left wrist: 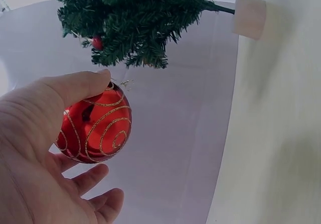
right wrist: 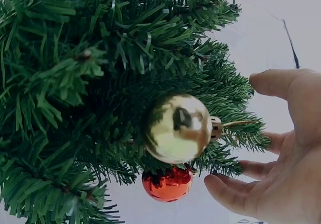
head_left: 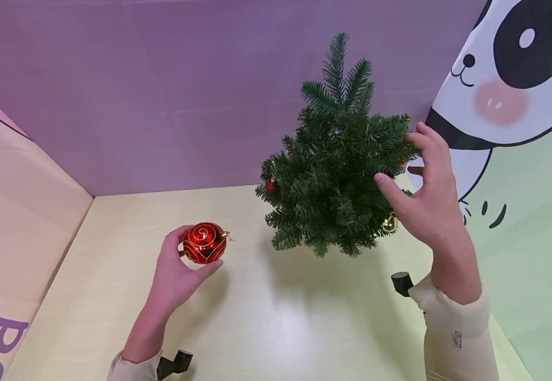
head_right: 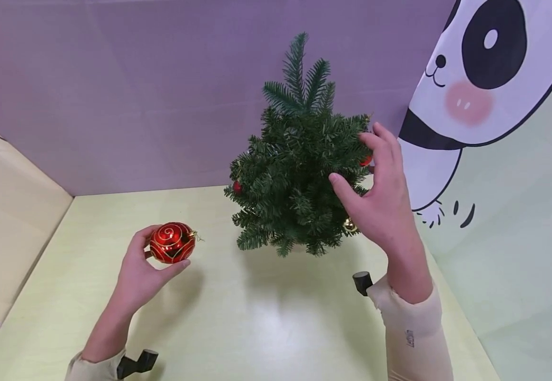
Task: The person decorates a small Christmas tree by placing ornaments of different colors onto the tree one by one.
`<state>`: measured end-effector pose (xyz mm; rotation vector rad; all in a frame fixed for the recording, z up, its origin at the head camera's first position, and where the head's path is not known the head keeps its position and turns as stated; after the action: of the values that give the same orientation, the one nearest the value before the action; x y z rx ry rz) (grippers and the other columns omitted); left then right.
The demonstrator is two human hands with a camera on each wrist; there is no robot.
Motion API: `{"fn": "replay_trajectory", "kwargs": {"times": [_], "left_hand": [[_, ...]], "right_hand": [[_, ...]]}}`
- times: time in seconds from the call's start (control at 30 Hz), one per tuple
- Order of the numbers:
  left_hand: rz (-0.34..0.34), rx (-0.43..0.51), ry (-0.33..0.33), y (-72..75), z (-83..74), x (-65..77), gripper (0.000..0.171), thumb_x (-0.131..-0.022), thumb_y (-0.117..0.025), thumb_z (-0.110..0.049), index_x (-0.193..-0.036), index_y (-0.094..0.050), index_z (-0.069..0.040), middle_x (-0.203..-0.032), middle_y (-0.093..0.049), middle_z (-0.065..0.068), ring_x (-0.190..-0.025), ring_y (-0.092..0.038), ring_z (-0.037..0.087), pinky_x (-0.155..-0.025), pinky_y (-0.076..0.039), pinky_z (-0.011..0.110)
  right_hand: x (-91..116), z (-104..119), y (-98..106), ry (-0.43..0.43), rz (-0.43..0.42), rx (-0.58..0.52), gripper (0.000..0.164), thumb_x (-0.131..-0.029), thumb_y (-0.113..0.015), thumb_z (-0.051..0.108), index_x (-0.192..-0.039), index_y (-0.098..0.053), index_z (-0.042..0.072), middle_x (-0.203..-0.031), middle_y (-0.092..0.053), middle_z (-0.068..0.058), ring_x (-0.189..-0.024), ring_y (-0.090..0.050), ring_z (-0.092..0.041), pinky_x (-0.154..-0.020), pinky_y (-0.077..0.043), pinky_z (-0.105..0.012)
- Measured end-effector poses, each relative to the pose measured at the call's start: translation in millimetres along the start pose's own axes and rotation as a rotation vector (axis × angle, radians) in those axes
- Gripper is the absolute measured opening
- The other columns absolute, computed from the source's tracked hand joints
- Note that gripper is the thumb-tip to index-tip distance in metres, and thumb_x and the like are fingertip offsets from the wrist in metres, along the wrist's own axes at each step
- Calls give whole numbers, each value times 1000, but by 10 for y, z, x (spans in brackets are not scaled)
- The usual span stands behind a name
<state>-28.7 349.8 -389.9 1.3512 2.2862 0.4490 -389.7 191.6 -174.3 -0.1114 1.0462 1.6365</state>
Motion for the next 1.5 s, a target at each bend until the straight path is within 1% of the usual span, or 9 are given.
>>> {"fn": "replay_trajectory", "kwargs": {"times": [0.13, 0.37, 0.67, 0.93, 1.1, 1.3, 1.4, 1.5], "left_hand": [[-16, 4, -1, -1, -54, 27, 88, -68, -90, -15, -139, -39, -3, -133, -46, 9, -123, -41, 27, -88, -41, 46], [-35, 21, -22, -14, -197, 88, 87, -68, -90, -16, -138, -40, -4, -132, -47, 6, -121, -42, 25, -87, -40, 44], [-53, 35, -10, -7, -307, 171, 87, -69, -90, -17, -139, -39, -6, -132, -48, 4, -120, -42, 23, -87, -40, 44], [-79, 56, -10, 28, -473, 261, 89, -67, -91, -18, -140, -41, -13, -132, -48, -2, -118, -43, 16, -87, -39, 35], [-82, 68, -16, 21, -559, 305, 88, -67, -91, -18, -139, -42, -15, -132, -48, -4, -118, -43, 14, -88, -40, 36], [-86, 82, -27, -4, -629, 340, 90, -66, -91, -14, -141, -41, -14, -133, -49, -3, -120, -42, 16, -89, -39, 40], [-89, 94, -32, -11, -664, 356, 89, -66, -91, -14, -140, -41, -14, -132, -49, -3, -120, -42, 15, -90, -39, 41], [-88, 107, -31, -28, -690, 375, 89, -66, -91, -13, -140, -41, -14, -132, -50, -3, -120, -43, 15, -91, -38, 41]], "right_hand": [[18, 23, -1, 9, 0, 7, 65, -83, -73, 4, -140, -42, 0, -154, -28, 2, -136, -31, -15, -89, -36, -19], [59, 55, 1, 19, -5, -1, 62, -84, -73, 7, -138, -44, -1, -153, -29, 3, -136, -31, -13, -87, -36, -21], [63, 46, 19, 45, -12, -10, 61, -83, -73, 7, -137, -46, 0, -152, -30, 2, -136, -31, -13, -86, -37, -22], [44, 26, 34, 57, -3, -25, 60, -83, -73, 7, -137, -47, 1, -151, -31, 2, -136, -31, -13, -87, -37, -21], [36, 28, 43, 72, 3, -31, 61, -83, -72, 5, -138, -46, 1, -152, -31, 2, -136, -31, -13, -87, -37, -20], [19, 25, 38, 94, 8, -39, 61, -83, -72, 4, -138, -45, 0, -152, -31, 1, -137, -29, -13, -88, -37, -19], [8, -13, 33, 84, 5, -52, 61, -84, -72, 4, -138, -45, 0, -152, -30, 2, -137, -30, -14, -89, -37, -19], [-2, -55, 28, 75, -8, -69, 64, -83, -72, 3, -140, -44, 0, -153, -29, 2, -135, -34, -16, -88, -37, -21]]}}
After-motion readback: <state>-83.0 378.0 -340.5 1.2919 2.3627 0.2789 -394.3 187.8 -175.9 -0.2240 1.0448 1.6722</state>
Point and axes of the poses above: each hand's wrist, its own x-axis away from the middle knuckle, its own y-axis out of the back of the hand, z = x × y, the point moved 10 cm from there along -x, towards the middle knuckle
